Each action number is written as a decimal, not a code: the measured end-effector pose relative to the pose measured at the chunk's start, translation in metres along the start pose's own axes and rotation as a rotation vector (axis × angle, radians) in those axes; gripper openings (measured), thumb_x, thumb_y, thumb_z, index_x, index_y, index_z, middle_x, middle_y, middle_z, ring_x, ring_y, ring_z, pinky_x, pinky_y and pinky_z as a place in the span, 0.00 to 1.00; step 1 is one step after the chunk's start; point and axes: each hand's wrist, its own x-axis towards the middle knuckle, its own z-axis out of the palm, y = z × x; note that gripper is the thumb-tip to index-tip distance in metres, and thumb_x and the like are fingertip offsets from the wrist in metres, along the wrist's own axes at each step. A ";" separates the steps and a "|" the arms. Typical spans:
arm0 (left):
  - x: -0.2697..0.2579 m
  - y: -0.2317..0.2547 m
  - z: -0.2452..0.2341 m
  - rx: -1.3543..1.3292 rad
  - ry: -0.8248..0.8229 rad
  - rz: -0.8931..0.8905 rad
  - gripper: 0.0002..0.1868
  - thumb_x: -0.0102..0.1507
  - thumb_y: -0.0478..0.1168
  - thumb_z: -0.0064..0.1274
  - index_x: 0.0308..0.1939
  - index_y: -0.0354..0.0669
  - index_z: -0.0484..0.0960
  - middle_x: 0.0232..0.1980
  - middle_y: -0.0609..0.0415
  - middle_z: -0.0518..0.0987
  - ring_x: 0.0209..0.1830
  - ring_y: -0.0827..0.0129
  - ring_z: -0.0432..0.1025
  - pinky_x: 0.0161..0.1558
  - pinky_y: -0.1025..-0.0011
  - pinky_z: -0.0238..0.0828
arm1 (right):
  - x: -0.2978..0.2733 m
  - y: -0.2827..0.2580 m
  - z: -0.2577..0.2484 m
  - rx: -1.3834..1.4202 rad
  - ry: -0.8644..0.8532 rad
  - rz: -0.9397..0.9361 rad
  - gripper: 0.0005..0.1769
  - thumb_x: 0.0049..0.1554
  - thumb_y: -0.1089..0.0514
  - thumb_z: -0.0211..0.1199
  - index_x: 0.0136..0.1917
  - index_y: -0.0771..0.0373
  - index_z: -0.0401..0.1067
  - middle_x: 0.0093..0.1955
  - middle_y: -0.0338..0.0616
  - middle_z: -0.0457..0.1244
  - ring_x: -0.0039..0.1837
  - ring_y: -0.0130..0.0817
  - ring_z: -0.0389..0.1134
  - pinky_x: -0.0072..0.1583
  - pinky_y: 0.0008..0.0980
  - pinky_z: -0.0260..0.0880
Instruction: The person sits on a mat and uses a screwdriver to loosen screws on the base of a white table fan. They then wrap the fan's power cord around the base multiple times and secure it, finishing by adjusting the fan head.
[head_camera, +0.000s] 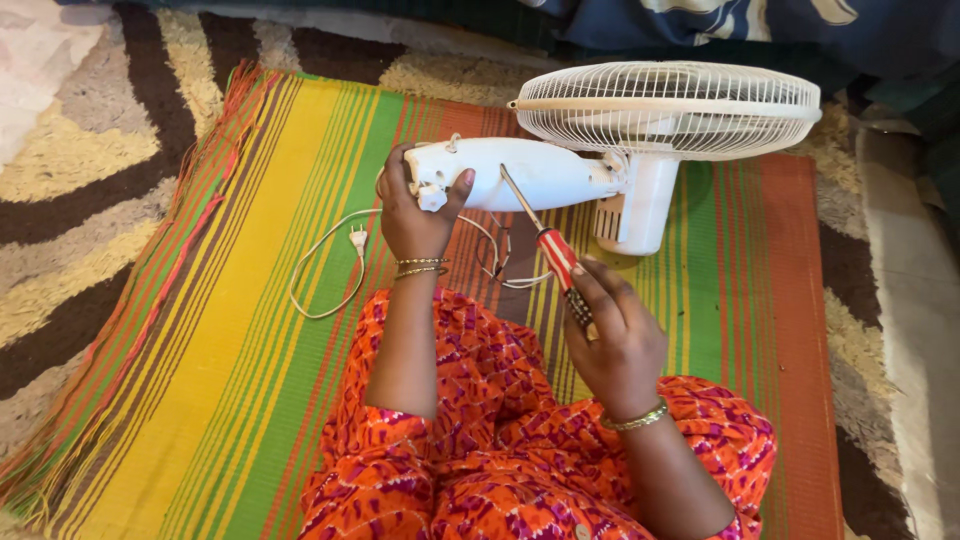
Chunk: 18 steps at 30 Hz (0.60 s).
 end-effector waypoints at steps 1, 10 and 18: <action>0.002 0.008 0.001 0.016 -0.004 0.008 0.44 0.54 0.66 0.70 0.65 0.50 0.70 0.58 0.46 0.76 0.61 0.51 0.73 0.52 0.55 0.78 | 0.000 0.004 -0.006 -0.046 0.014 -0.033 0.23 0.53 0.64 0.72 0.61 0.55 0.75 0.63 0.42 0.68 0.56 0.39 0.73 0.51 0.33 0.75; 0.007 0.067 0.011 -0.002 -0.059 -0.008 0.49 0.51 0.65 0.72 0.68 0.51 0.67 0.57 0.45 0.74 0.55 0.51 0.76 0.49 0.55 0.78 | 0.001 0.042 -0.027 -0.020 0.165 0.066 0.22 0.55 0.56 0.77 0.59 0.63 0.74 0.57 0.47 0.69 0.53 0.34 0.73 0.49 0.30 0.76; -0.010 0.089 0.015 -0.097 -0.078 0.061 0.55 0.52 0.59 0.76 0.74 0.50 0.59 0.61 0.42 0.70 0.59 0.50 0.74 0.53 0.57 0.78 | -0.001 0.072 -0.038 0.644 0.259 0.720 0.20 0.61 0.53 0.75 0.57 0.69 0.74 0.47 0.44 0.68 0.44 0.26 0.68 0.46 0.23 0.69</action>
